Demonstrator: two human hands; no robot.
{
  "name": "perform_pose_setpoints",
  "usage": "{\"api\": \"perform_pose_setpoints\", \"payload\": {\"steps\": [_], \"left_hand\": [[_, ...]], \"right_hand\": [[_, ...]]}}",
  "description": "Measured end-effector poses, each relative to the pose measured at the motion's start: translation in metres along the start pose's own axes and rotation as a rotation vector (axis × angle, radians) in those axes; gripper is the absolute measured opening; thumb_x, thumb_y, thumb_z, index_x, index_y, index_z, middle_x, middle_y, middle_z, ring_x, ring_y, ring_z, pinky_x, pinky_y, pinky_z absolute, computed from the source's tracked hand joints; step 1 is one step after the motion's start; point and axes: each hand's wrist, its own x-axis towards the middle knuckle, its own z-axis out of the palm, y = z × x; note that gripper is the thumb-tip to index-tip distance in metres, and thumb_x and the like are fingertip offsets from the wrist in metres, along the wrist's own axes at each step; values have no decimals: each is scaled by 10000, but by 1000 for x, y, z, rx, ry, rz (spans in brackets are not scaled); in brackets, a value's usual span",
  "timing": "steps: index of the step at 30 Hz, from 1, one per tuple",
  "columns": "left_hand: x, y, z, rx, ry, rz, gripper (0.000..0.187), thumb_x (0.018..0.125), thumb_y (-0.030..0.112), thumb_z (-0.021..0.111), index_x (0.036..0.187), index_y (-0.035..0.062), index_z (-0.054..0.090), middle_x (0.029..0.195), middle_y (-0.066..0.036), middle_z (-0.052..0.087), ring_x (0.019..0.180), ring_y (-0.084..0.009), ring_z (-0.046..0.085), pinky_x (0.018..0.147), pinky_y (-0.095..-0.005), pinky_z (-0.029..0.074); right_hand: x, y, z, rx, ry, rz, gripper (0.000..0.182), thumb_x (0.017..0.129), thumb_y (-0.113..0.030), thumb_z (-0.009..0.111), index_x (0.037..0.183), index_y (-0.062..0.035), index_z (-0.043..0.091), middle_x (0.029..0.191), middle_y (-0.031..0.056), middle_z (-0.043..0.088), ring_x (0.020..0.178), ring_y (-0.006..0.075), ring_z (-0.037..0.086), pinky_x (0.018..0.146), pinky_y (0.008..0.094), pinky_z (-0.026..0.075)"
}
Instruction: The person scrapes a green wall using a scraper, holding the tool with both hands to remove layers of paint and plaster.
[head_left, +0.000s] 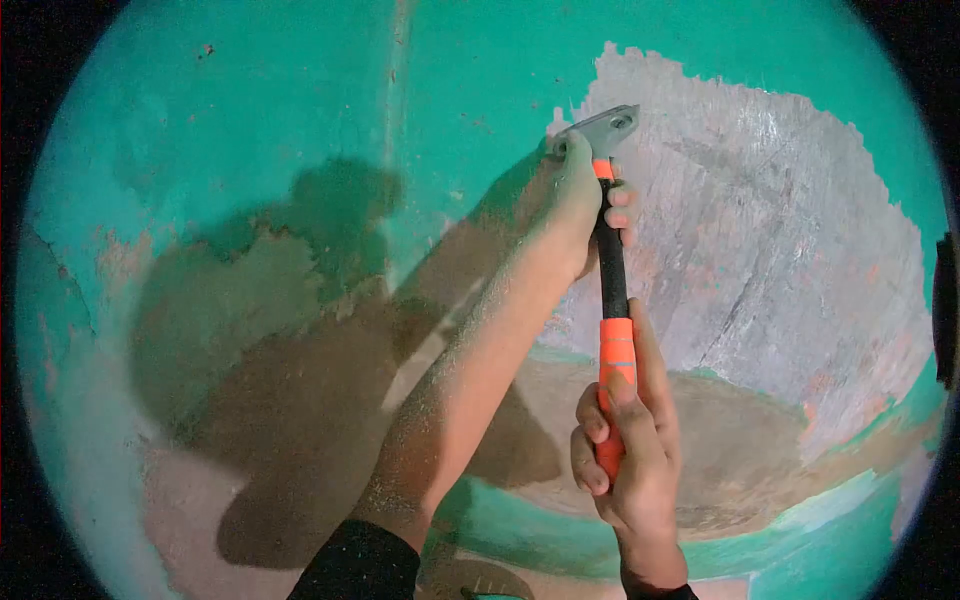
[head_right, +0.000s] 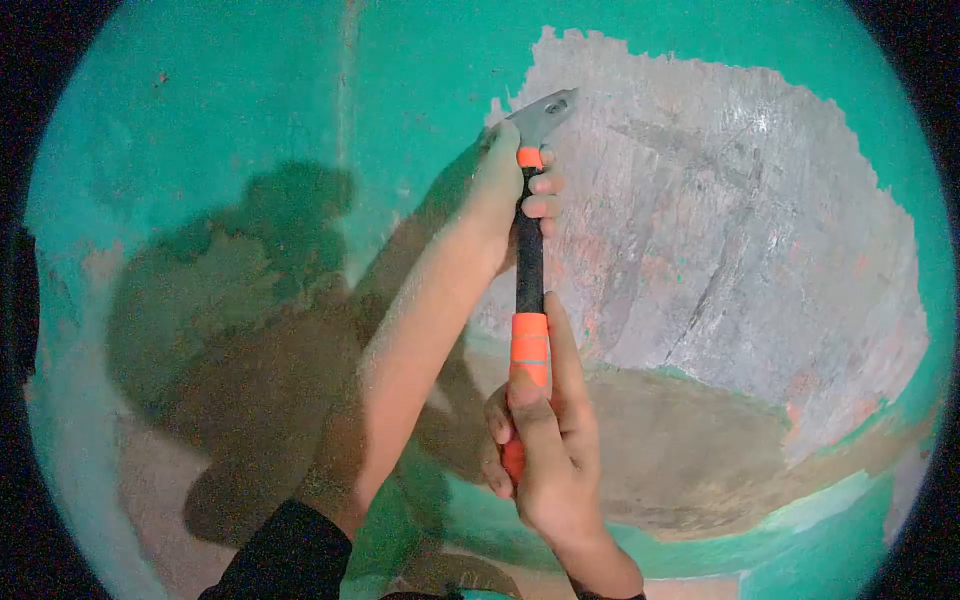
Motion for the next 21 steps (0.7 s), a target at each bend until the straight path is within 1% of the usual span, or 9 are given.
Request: {"api": "perform_pose_setpoints", "payload": {"steps": [2,4,5,8,9,12,15,18,21], "left_hand": [[7,6,7,2,-3,91,465,1024,527,264,915,121,463,586,62,385,440,-73,354,462,-280,357],[30,22,12,-42,-47,193,476,1020,537,267,912,119,467,582,60,390,444,-81,360,466,-291,362],[33,22,8,-52,-113,207,462,1029,510,250,906,95,413,611,0,451,451,-130,399,474,-326,399],[23,0,0,48,-50,81,464,1025,518,277,932,106,470,621,45,455,460,-86,387,471,-306,388],[18,-1,1,57,-62,105,466,1023,526,282,928,111,472,633,48,463,463,-85,394,478,-304,395],[22,11,18,29,3,180,482,1016,544,284,912,115,476,618,51,451,457,-96,397,480,-306,398],[29,7,12,-17,-85,190,486,1009,558,294,908,119,478,618,54,445,459,-98,398,479,-305,395],[23,-4,7,38,-108,142,463,1015,537,294,911,123,473,619,55,435,462,-85,392,474,-294,386],[34,13,16,-49,-116,196,454,1018,533,293,904,129,466,627,55,425,464,-72,372,469,-280,365]], "right_hand": [[6,-1,-2,-81,11,-38,604,1005,-175,420,1550,-108,167,689,14,408,389,54,300,325,194,278],[16,-13,9,-43,19,-66,611,1000,-179,425,1548,-102,167,690,16,410,382,54,296,320,193,277],[19,-17,13,-16,19,-83,614,998,-180,427,1547,-99,168,690,16,411,378,54,294,318,192,276],[0,-8,4,-2,30,-24,624,985,-172,430,1547,-94,169,691,16,409,375,53,290,313,192,266],[2,-9,5,18,41,-17,626,983,-171,429,1547,-95,168,692,17,409,373,52,289,312,192,265],[6,-24,12,63,59,-16,630,981,-174,432,1547,-96,168,693,18,406,368,51,285,308,191,262],[4,-25,16,66,50,-32,629,988,-190,443,1546,-94,169,692,18,403,362,51,279,306,192,261],[2,-13,13,6,75,-41,630,992,-204,451,1544,-91,170,692,19,403,360,51,274,307,193,261],[13,-18,16,-33,80,-78,624,996,-205,447,1544,-91,171,693,20,404,360,52,272,306,194,260]]}}
